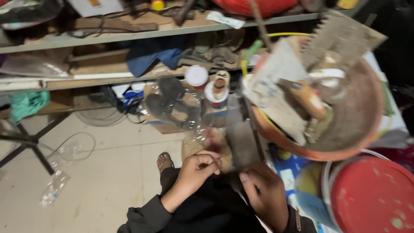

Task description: The person picks up and arranges tools, paint containers, and hardware items from shelves into a plastic bin and a bucket.

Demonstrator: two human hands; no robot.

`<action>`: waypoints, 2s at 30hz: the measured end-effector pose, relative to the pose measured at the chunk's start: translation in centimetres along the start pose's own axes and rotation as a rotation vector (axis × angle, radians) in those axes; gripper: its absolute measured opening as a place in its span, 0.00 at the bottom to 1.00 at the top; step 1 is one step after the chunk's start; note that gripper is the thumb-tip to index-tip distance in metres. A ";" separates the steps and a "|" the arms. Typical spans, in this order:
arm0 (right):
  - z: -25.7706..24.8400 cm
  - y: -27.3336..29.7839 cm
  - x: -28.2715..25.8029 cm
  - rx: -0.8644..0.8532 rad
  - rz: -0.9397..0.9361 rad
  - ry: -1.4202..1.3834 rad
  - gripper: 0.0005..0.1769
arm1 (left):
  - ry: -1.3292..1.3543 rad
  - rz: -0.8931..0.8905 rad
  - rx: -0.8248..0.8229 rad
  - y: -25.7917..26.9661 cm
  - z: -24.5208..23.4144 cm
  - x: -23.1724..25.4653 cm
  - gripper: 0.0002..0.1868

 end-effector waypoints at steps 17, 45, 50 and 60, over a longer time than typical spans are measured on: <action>17.4 -14.6 -2.7 -0.225 0.081 0.046 0.09 | -0.066 -0.067 0.094 -0.1 -19.4 -3.9 0.06; 25.0 -17.3 -6.8 -0.386 -0.001 -0.053 0.07 | -0.082 -0.159 0.401 7.7 -28.4 -4.5 0.14; 28.2 -17.3 -6.4 -0.463 0.013 -0.279 0.06 | -0.023 -0.188 0.513 11.7 -29.6 -5.3 0.13; 39.4 -26.5 -9.4 -0.546 0.113 -0.503 0.11 | 0.051 -0.188 0.700 13.4 -44.8 -6.9 0.14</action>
Point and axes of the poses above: each hand's wrist, its own y-axis away from the middle knuckle, its own z-axis out of the palm, x = y × z, the point moved 6 cm from there along -y, towards the middle knuckle, and after that the axes turned 8 degrees about -x, right-handed, at the moved point
